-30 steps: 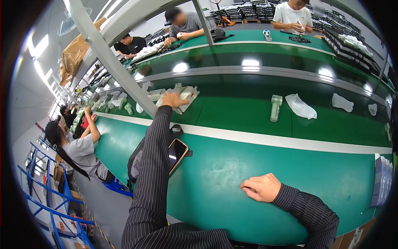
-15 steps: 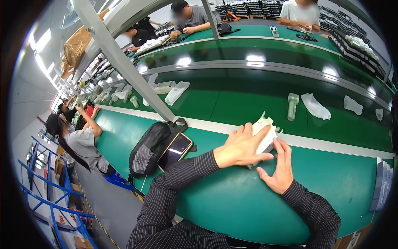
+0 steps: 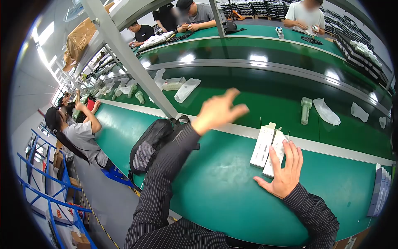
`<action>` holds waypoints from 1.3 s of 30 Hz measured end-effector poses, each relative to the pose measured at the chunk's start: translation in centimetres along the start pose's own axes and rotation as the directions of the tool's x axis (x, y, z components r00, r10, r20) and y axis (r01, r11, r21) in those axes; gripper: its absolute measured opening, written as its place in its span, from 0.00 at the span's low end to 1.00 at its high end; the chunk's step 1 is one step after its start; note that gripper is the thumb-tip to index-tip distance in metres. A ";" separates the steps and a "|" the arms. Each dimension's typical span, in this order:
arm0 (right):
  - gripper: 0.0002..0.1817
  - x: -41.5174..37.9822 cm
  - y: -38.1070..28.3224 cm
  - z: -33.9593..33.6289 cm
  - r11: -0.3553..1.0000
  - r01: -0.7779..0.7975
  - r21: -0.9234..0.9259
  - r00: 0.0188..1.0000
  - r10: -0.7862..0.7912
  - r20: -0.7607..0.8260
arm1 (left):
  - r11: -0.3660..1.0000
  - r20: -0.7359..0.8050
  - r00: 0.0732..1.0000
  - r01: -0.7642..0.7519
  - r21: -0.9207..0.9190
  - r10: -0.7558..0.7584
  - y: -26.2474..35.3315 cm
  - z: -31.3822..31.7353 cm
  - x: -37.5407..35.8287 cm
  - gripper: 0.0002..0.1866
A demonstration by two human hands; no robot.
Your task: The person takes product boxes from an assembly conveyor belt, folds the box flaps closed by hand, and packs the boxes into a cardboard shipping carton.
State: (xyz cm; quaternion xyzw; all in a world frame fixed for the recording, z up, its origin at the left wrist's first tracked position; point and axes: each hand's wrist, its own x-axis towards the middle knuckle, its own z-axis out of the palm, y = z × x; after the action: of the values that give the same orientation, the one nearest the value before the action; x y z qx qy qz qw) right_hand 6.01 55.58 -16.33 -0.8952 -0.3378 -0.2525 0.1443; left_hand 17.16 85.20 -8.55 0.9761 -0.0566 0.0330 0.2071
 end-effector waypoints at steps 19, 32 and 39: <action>0.36 1.8 -2.6 3.3 0.994 0.109 -0.024 0.993 -0.107 0.058 | 0.799 -0.248 0.893 0.449 0.401 -0.377 -29.0 -2.0 12.4 0.29; 0.35 3.1 -4.2 3.6 0.999 0.051 0.018 0.996 -0.053 0.077 | 0.985 -0.633 0.769 -0.161 -0.056 0.090 -18.1 -3.5 4.4 0.14; 0.38 3.7 -5.4 3.4 0.996 0.056 -0.075 0.997 -0.052 0.065 | 0.687 -0.087 0.992 -0.125 -0.715 0.089 -7.2 5.6 -9.5 0.14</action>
State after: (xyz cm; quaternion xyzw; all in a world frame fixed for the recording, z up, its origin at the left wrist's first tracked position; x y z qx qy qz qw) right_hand 5.94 62.89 -16.67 -0.8981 -0.3564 -0.2407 0.0923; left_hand 8.86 90.39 -17.41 0.8113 -0.1172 0.0423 0.5712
